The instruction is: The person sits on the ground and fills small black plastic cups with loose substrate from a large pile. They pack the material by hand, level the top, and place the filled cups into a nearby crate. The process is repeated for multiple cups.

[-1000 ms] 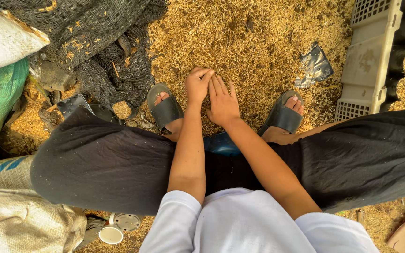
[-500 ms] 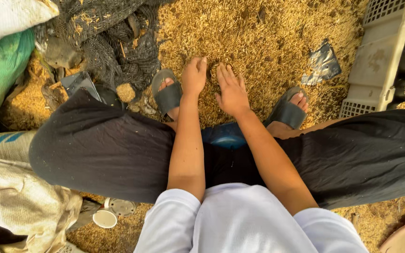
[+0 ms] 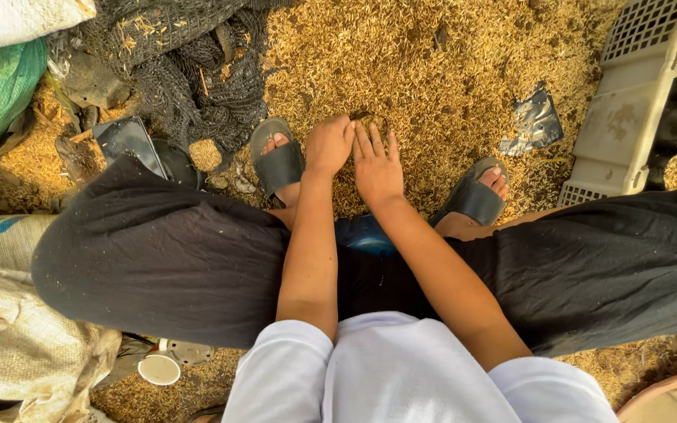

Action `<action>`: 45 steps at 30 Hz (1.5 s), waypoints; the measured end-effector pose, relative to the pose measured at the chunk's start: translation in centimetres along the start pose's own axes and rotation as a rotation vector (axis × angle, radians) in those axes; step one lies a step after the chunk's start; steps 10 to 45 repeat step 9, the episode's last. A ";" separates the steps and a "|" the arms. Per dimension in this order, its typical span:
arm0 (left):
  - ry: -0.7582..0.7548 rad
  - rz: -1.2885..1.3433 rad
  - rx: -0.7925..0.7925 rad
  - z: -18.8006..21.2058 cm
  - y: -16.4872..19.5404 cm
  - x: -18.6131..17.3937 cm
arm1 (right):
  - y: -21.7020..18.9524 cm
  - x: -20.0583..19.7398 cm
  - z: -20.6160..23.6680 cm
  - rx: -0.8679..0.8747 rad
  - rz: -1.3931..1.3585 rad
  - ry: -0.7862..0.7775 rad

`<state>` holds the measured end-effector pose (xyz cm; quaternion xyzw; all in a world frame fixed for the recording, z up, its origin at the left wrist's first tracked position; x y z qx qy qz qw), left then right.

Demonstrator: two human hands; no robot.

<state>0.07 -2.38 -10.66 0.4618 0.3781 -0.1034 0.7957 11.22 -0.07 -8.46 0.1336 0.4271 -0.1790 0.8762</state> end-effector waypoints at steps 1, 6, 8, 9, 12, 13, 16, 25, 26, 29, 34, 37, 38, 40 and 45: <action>0.038 0.009 0.058 -0.2 0.5 0.0 | 0.0 0.0 -0.2 0.024 0.042 -0.024; 0.015 0.000 0.014 -0.1 0.6 1.0 | -0.1 0.8 -0.6 0.006 0.071 -0.116; -0.035 -0.013 -0.056 0.0 0.4 1.1 | -0.4 0.7 -0.8 -0.006 0.098 -0.171; -0.059 -0.028 -0.100 -0.5 0.3 0.8 | -0.6 0.2 -1.3 -0.009 0.105 -0.207; -0.059 -0.028 -0.100 -0.5 0.3 0.8 | -0.6 0.2 -1.3 -0.009 0.105 -0.207; -0.059 -0.028 -0.100 -0.5 0.3 0.8 | -0.6 0.2 -1.3 -0.009 0.105 -0.207; -0.059 -0.028 -0.100 -0.5 0.3 0.8 | -0.6 0.2 -1.3 -0.009 0.105 -0.207; -0.059 -0.028 -0.100 -0.5 0.3 0.8 | -0.6 0.2 -1.3 -0.009 0.105 -0.207; -0.059 -0.028 -0.100 -0.5 0.3 0.8 | -0.6 0.2 -1.3 -0.009 0.105 -0.207; -0.059 -0.028 -0.100 -0.5 0.3 0.8 | -0.6 0.2 -1.3 -0.009 0.105 -0.207; -0.059 -0.028 -0.100 -0.5 0.3 0.8 | -0.6 0.2 -1.3 -0.009 0.105 -0.207; -0.059 -0.028 -0.100 -0.5 0.3 0.8 | -0.6 0.2 -1.3 -0.009 0.105 -0.207; -0.059 -0.028 -0.100 -0.5 0.3 0.8 | -0.6 0.2 -1.3 -0.009 0.105 -0.207; -0.059 -0.028 -0.100 -0.5 0.3 0.8 | -0.6 0.2 -1.3 -0.009 0.105 -0.207; -0.059 -0.028 -0.100 -0.5 0.3 0.8 | -0.6 0.2 -1.3 -0.009 0.105 -0.207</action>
Point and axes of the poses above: each hand's wrist, its own z-axis away from the middle knuckle, its own x-axis out of the palm, y = z × x, the point moved 5 cm from there along -z, towards the middle knuckle, and after that the axes turned 7 degrees about -y, right-handed, at the moved point
